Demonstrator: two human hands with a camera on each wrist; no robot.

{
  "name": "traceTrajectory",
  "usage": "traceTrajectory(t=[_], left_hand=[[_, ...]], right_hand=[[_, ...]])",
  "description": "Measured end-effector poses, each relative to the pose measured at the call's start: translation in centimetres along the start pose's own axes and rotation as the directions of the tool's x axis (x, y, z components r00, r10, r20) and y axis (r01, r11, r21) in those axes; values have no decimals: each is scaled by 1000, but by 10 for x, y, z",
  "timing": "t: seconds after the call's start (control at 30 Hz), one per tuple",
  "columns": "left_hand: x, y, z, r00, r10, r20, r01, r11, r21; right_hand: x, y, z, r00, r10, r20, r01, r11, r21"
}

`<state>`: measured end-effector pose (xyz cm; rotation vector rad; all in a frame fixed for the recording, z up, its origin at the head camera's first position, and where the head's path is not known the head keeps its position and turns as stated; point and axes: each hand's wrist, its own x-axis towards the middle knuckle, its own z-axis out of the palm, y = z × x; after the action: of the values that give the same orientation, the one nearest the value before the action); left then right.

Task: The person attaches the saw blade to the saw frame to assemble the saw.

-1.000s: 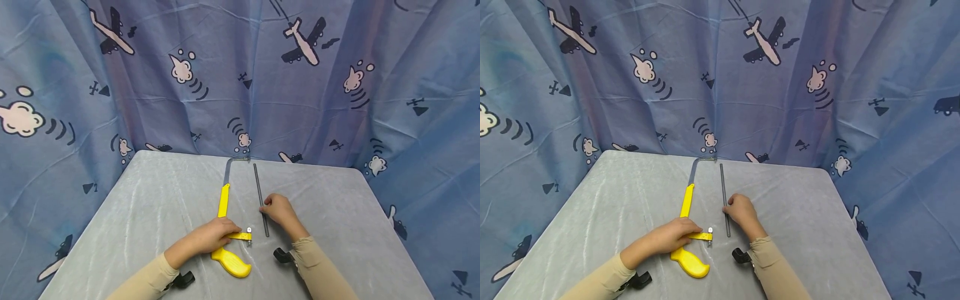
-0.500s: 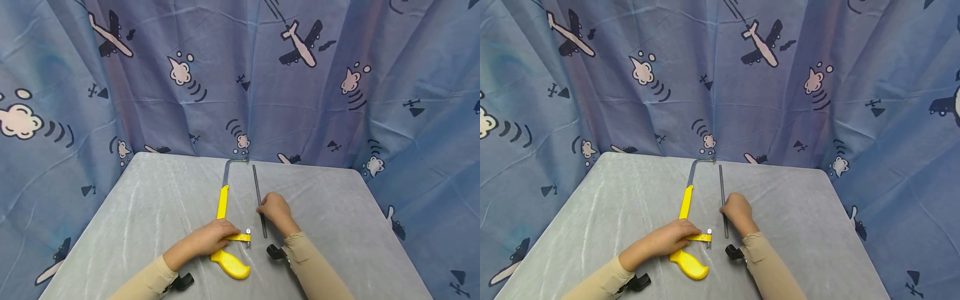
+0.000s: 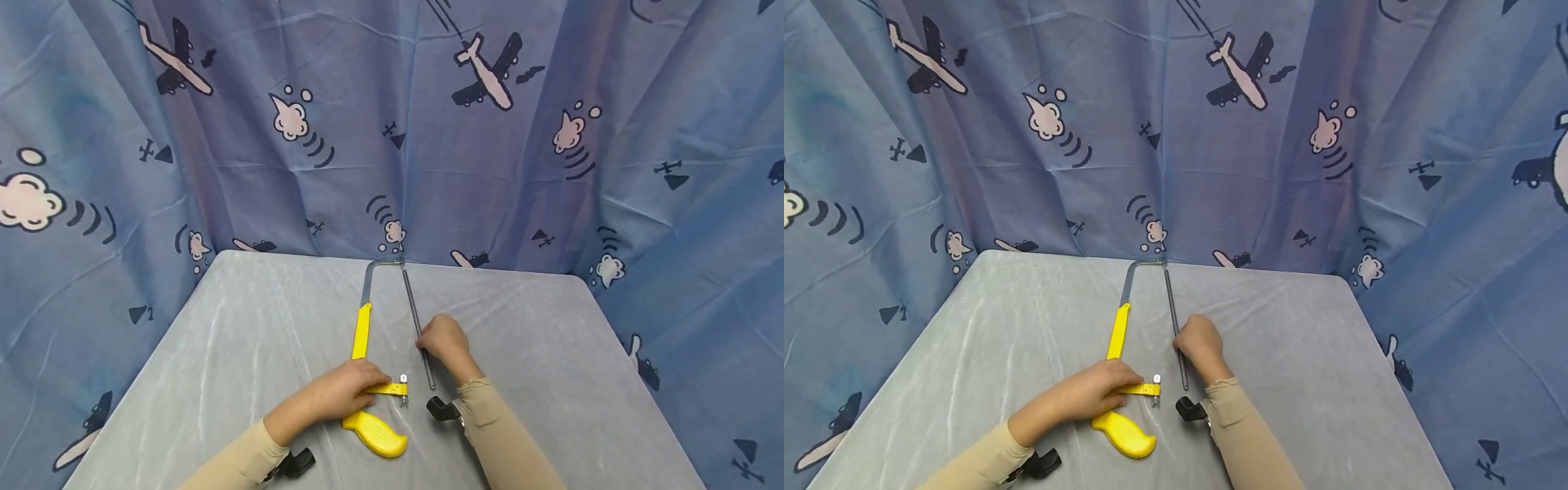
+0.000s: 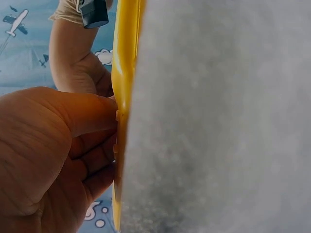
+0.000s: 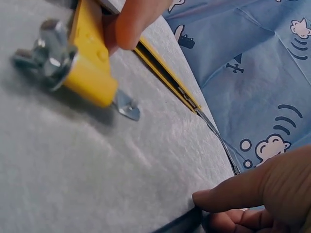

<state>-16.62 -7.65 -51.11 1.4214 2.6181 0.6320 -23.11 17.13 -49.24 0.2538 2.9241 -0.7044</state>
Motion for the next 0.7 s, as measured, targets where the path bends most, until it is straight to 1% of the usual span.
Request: traceTrajectory(t=[0.13, 0.23, 0.33, 0.4, 0.43, 0.47, 0.53, 0.57, 0.63, 0.67, 0.7], left_hand=[[-1, -1, -1, 1000, -8, -7, 8, 1000, -2], [-2, -1, -1, 1000, -3, -7, 3, 1000, 5], [-2, -1, -2, 1000, 6, -13, -6, 1000, 17], [-1, -1, -2, 1000, 9, -20, -9, 1000, 22], [-1, -1, -2, 1000, 11, -24, -11, 1000, 24], [-1, -1, -2, 1000, 12, -27, -12, 1000, 23], [-2, -1, -1, 999, 17, -33, -16, 1000, 21], [-2, -1, 0, 999, 19, -35, -19, 1000, 18], [-1, -1, 1, 999, 30, -38, -29, 999, 20], [-1, -1, 1, 999, 32, -38, -32, 999, 20], [-1, -1, 2, 999, 35, -38, -35, 999, 22]], right_hand=[[2, -3, 2, 1000, -26, -12, 27, 999, 18], [3, -5, 3, 1000, -25, -11, 26, 999, 46], [4, -5, 2, 1000, 7, 22, -10, 989, 149], [5, -3, 1, 998, 31, 61, -46, 966, 256], [5, -2, 1, 995, 40, 87, -67, 943, 325], [6, -1, 1, 992, 48, 120, -92, 914, 394], [6, 3, 1, 983, 35, 179, -123, 848, 515], [5, 5, 1, 977, 28, 210, -146, 809, 569], [5, 9, 1, 964, 6, 264, -183, 736, 652], [4, 11, 1, 959, -6, 284, -196, 711, 676], [3, 13, 1, 955, -16, 297, -204, 692, 693]])
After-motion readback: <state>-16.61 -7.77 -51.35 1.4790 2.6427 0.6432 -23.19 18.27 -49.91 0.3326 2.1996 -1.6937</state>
